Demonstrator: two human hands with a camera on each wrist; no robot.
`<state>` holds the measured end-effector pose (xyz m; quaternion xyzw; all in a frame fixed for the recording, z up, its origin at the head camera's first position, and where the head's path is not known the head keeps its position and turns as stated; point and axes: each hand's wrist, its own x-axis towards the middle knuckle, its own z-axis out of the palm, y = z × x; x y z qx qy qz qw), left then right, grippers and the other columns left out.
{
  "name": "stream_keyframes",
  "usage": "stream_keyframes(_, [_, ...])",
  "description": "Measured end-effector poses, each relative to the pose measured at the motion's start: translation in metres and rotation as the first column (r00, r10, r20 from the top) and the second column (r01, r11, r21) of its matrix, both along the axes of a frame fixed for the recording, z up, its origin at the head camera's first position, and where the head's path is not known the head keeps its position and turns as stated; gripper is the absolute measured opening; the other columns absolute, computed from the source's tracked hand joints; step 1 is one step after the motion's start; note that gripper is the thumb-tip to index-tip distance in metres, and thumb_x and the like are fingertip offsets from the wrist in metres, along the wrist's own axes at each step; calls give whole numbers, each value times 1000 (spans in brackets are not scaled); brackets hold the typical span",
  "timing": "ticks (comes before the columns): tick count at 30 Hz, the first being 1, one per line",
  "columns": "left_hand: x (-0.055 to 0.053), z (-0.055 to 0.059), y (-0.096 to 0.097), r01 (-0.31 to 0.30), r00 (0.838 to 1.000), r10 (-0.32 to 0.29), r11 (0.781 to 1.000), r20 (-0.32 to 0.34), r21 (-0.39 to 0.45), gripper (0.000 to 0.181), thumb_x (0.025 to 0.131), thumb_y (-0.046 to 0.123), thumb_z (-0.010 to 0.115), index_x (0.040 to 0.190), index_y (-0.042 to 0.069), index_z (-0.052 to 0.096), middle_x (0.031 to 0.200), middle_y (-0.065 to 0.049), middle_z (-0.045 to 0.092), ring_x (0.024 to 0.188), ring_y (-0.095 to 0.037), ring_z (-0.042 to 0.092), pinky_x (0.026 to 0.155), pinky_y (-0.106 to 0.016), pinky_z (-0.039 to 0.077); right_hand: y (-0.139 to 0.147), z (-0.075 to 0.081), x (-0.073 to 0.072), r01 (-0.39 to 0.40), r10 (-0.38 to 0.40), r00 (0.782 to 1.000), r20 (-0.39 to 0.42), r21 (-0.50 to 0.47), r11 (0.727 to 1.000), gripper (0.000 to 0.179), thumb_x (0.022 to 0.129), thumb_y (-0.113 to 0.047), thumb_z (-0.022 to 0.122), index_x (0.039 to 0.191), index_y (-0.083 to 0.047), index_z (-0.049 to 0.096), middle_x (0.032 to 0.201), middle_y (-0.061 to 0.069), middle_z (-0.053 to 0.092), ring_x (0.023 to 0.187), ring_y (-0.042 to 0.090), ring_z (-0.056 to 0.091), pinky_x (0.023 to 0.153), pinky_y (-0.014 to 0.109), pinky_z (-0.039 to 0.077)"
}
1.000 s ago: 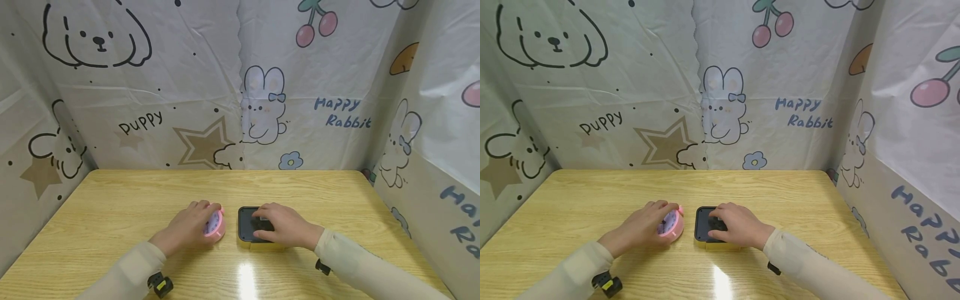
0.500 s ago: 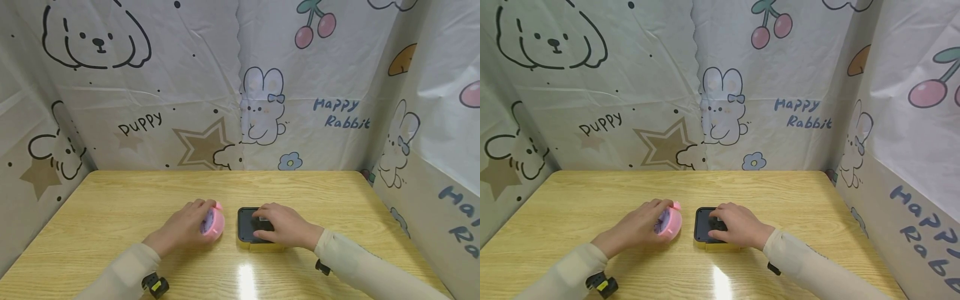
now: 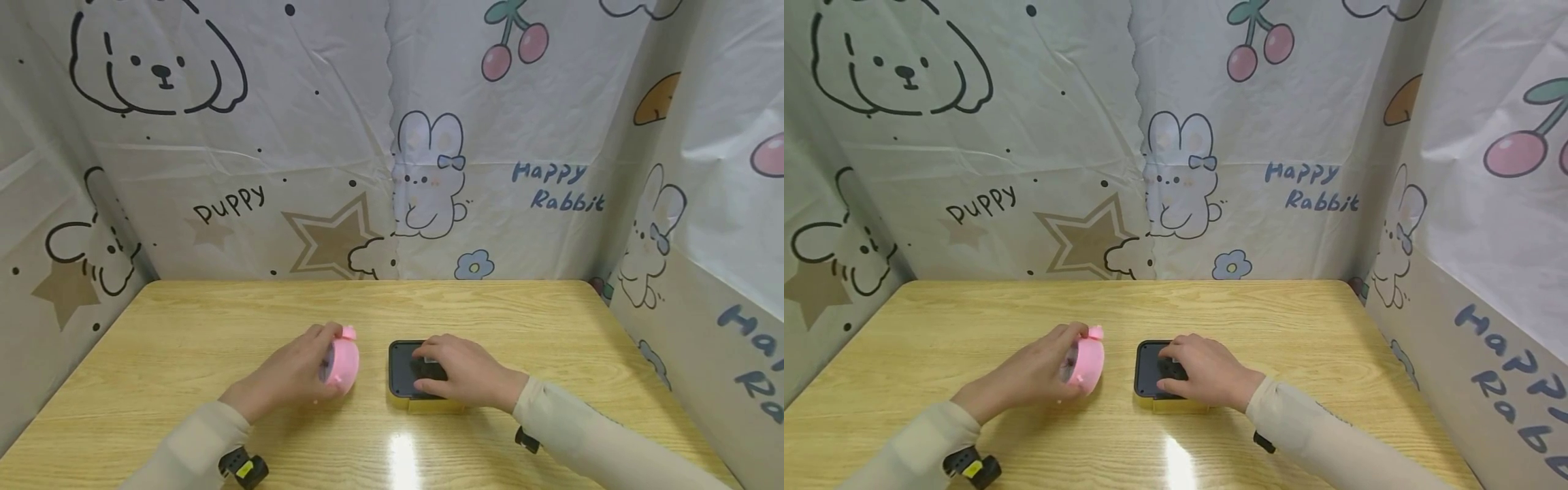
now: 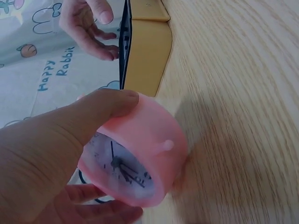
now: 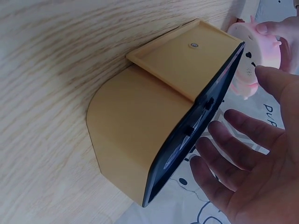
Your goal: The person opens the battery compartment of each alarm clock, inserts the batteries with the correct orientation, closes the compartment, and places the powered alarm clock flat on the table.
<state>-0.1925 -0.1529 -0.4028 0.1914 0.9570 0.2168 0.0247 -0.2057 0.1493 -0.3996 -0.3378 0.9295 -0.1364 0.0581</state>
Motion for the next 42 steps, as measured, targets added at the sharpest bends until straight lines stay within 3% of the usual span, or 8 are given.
stream_keyframes(6, [-1,1,-4,-22,996,14,995,85,102,79,70,17,90,135,16,46,123,-4,59,108,-22,61,90,-42,58,0,-1,0,6,-6,1000,3,-4,1000,47,95,-44,69,131,-15,67,132,7,66,120,23,64,98,44,55])
stream_keyframes(12, [-3,-2,-13,30,996,-42,987,73,160,76,70,17,92,129,12,44,112,-6,58,95,-19,58,75,-32,53,-2,-1,1,1,-1,1000,-5,-9,1000,46,95,-44,69,131,-15,67,132,6,67,120,22,64,98,43,55])
stream_keyframes(19, [-2,-1,-18,44,995,-57,989,87,145,82,71,20,92,136,13,42,120,-10,57,94,-19,58,70,-30,54,-3,0,1,-2,2,1000,-2,-13,1000,46,95,-43,69,131,-15,67,131,6,67,119,21,64,97,43,55])
stream_keyframes(22, [-1,-1,-20,61,997,-67,991,49,117,85,72,20,90,142,13,41,124,-11,59,96,-19,58,71,-29,55,-4,1,1,-2,2,1000,-6,-10,1000,46,95,-43,69,131,-15,67,130,5,67,118,21,64,96,43,56])
stream_keyframes(27, [4,-1,-22,102,994,-102,994,-34,23,89,77,25,87,152,17,40,137,-12,57,113,-23,58,86,-39,56,-4,0,1,-7,7,1000,-17,-6,1000,45,95,-43,69,131,-16,67,129,5,67,116,20,65,95,42,56])
stream_keyframes(33, [7,-1,-24,117,987,-125,989,-99,-88,77,77,30,88,144,22,50,137,-17,55,108,-25,57,79,-40,56,-4,1,2,-5,5,1000,-17,1,1000,46,95,-43,69,131,-15,67,129,6,67,117,21,65,95,42,56])
stream_keyframes(42, [7,-8,-18,120,950,-155,983,-272,-142,78,65,30,92,133,17,56,120,-11,62,98,-20,57,80,-40,52,-3,3,3,-10,10,1000,-27,2,1000,45,95,-43,69,131,-15,67,129,6,68,116,20,65,95,42,56])
